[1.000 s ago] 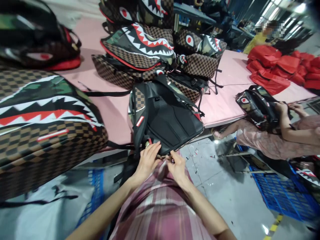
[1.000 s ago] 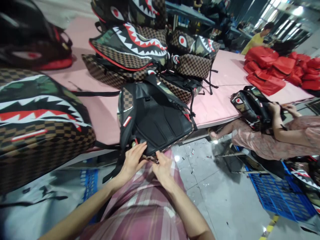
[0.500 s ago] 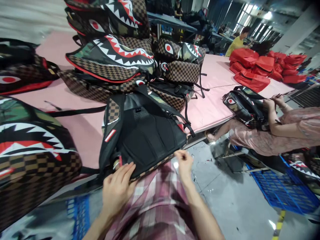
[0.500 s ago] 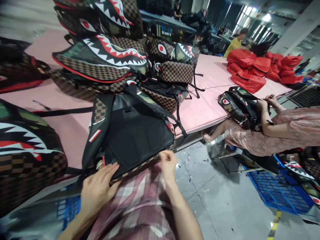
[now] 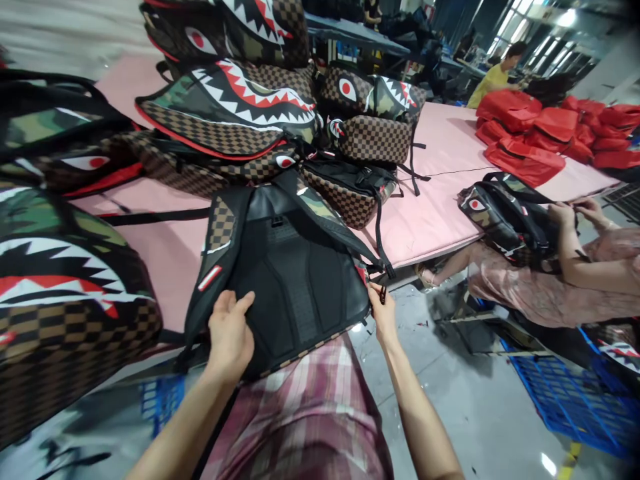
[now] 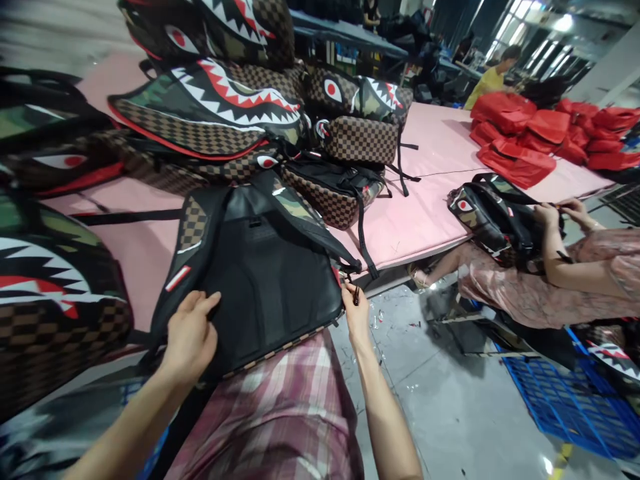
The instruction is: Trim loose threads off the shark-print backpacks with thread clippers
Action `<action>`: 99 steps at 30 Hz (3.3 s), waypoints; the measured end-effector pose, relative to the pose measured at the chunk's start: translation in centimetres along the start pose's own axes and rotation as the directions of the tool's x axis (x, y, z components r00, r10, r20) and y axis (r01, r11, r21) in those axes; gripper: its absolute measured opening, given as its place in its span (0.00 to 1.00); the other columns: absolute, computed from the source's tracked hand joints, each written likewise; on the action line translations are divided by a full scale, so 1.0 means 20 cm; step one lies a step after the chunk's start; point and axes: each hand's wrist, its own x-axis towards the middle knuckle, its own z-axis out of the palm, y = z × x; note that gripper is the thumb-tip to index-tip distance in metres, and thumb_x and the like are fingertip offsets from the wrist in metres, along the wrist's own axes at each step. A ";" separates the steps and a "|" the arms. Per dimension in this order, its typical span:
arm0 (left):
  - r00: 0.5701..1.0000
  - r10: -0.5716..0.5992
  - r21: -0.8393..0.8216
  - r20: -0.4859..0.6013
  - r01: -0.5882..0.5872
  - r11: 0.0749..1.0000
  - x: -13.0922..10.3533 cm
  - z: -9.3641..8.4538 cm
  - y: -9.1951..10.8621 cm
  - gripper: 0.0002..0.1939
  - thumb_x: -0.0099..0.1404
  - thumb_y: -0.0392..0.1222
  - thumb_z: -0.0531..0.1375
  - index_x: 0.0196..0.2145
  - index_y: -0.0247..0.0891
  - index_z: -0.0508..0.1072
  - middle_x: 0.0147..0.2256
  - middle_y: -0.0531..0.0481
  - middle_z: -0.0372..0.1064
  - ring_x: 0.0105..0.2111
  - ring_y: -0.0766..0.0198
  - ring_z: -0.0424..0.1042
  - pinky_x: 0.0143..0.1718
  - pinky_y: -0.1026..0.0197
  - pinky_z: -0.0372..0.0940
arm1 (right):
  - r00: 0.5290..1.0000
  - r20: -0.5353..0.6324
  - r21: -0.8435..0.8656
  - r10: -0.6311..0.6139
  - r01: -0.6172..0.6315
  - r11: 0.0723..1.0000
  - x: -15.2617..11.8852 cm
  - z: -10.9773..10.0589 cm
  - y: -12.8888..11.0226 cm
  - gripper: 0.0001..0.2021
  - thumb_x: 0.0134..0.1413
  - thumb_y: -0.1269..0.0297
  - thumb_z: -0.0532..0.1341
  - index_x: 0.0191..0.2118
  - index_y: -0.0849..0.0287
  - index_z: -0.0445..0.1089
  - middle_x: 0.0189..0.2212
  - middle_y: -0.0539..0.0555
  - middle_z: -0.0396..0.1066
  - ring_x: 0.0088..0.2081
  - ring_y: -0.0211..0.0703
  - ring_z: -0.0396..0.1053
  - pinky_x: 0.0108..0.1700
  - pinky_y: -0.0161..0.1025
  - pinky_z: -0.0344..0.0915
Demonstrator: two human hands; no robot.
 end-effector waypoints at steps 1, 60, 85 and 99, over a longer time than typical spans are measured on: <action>1.000 -0.014 -0.002 -0.005 0.014 1.000 -0.07 -0.01 -0.01 0.32 0.63 0.42 0.54 0.62 0.35 0.46 0.64 0.37 0.40 0.64 0.53 0.43 0.62 0.47 0.43 | 1.000 -0.022 -0.006 0.004 -0.005 1.000 -0.01 0.00 0.01 0.19 0.46 0.53 0.61 0.39 0.63 0.74 0.35 0.56 0.75 0.36 0.44 0.69 0.39 0.39 0.64; 0.887 0.073 -0.098 0.456 -0.032 0.995 -0.03 -0.27 0.19 0.17 0.45 0.48 0.67 0.29 0.33 0.74 0.27 0.51 0.72 0.28 0.67 0.69 0.33 0.65 0.61 | 0.756 0.594 0.184 0.275 -0.460 0.869 -0.38 0.75 -0.31 0.19 0.37 0.54 0.67 0.18 0.58 0.57 0.09 0.38 0.48 0.11 0.24 0.41 0.13 0.28 0.40; 0.795 0.309 0.152 0.522 -0.443 0.884 0.03 -0.38 0.05 0.13 0.52 0.46 0.62 0.34 0.36 0.74 0.30 0.50 0.73 0.28 0.66 0.70 0.32 0.67 0.64 | 0.625 0.646 0.189 0.438 -0.687 0.701 -0.37 0.76 -0.28 0.17 0.41 0.63 0.67 0.20 0.59 0.55 0.11 0.39 0.54 0.10 0.22 0.43 0.12 0.26 0.41; 0.560 0.457 0.189 0.691 -0.750 0.634 0.04 -0.35 0.06 0.05 0.56 0.37 0.58 0.23 0.35 0.66 0.23 0.55 0.61 0.22 0.72 0.60 0.24 0.70 0.55 | 0.588 0.669 0.149 0.454 -0.705 0.693 -0.37 0.75 -0.24 0.19 0.37 0.61 0.69 0.20 0.59 0.55 0.11 0.38 0.51 0.11 0.22 0.44 0.13 0.26 0.40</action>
